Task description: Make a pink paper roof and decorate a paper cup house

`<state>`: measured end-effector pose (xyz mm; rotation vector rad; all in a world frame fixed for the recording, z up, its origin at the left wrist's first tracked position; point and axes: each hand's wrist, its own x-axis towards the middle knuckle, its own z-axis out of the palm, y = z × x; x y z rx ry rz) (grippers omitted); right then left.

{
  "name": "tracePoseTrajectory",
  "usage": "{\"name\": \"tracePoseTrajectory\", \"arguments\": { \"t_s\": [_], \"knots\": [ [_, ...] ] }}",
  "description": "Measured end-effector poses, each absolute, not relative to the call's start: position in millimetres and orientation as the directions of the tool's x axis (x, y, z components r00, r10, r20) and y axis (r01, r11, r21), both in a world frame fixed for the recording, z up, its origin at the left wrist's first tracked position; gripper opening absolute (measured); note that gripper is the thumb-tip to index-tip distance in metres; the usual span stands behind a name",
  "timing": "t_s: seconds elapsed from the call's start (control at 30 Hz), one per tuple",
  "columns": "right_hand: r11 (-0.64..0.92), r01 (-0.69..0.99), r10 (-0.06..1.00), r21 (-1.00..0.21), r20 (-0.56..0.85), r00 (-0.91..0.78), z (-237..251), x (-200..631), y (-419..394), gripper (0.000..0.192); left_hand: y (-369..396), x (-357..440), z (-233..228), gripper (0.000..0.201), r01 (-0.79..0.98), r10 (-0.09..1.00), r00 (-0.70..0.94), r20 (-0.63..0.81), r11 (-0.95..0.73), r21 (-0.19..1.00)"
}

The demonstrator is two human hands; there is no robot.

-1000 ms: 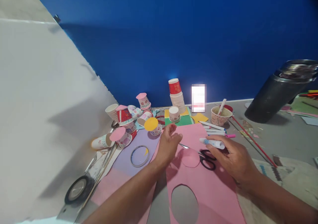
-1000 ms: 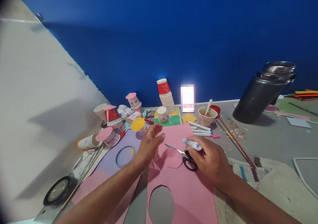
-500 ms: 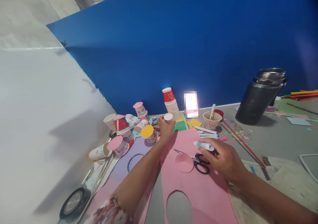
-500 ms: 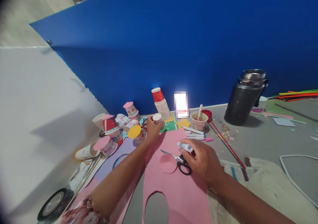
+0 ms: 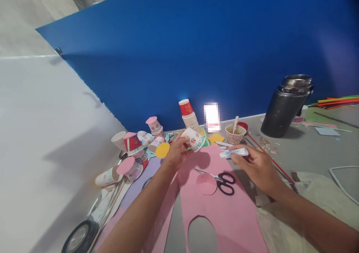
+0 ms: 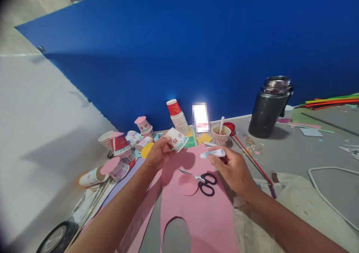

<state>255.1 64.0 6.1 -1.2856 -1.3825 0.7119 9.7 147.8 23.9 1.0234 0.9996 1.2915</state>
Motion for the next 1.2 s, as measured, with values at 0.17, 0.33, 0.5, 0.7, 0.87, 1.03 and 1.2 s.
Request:
{"name": "tracePoseTrajectory", "arguments": {
  "t_s": [0.17, 0.33, 0.5, 0.7, 0.87, 1.03, 1.2],
  "knots": [
    [0.225, 0.242, 0.956, -0.944, 0.261, 0.131, 9.4, 256.6, 63.6, 0.033, 113.5, 3.1, 23.5, 0.043, -0.592, 0.958, 0.212, -0.195, 0.285, 0.754],
    [0.215, 0.268, 0.962, -0.939, 0.250, 0.105, 8.5, 252.4, 61.9, 0.035, 105.5, 1.7, 15.1, 0.051, -0.617, 0.961, 0.132, -0.245, 0.273, 0.738],
    [0.193, 0.295, 0.970, -0.936, 0.227, 0.084, 9.0, 253.9, 62.7, 0.036, 103.3, -0.3, 5.0, 0.063, -0.443, 0.994, 0.077, -0.073, 0.099, 0.891],
    [0.166, 0.248, 0.980, -0.955, 0.188, 0.068, 6.2, 254.0, 63.2, 0.039, 98.0, -0.7, 1.2, 0.054, -0.274, 0.986, 0.160, 0.054, -0.008, 0.962],
    [0.172, 0.197, 0.980, -0.965, 0.187, 0.063, 9.7, 251.2, 58.9, 0.040, 91.3, 2.7, 12.8, 0.059, -0.456, 0.918, 0.374, -0.133, 0.307, 0.836],
    [0.149, 0.179, 0.984, -0.973, 0.163, 0.068, 13.4, 246.8, 53.3, 0.036, 89.3, 10.2, 10.1, 0.047, -0.491, 0.869, 0.420, -0.263, 0.461, 0.739],
    [0.169, 0.165, 0.981, -0.972, 0.181, 0.063, 10.6, 245.4, 52.7, 0.033, 90.2, 11.3, -2.2, 0.060, -0.361, 0.893, 0.398, -0.212, 0.365, 0.858]
  ]
}}
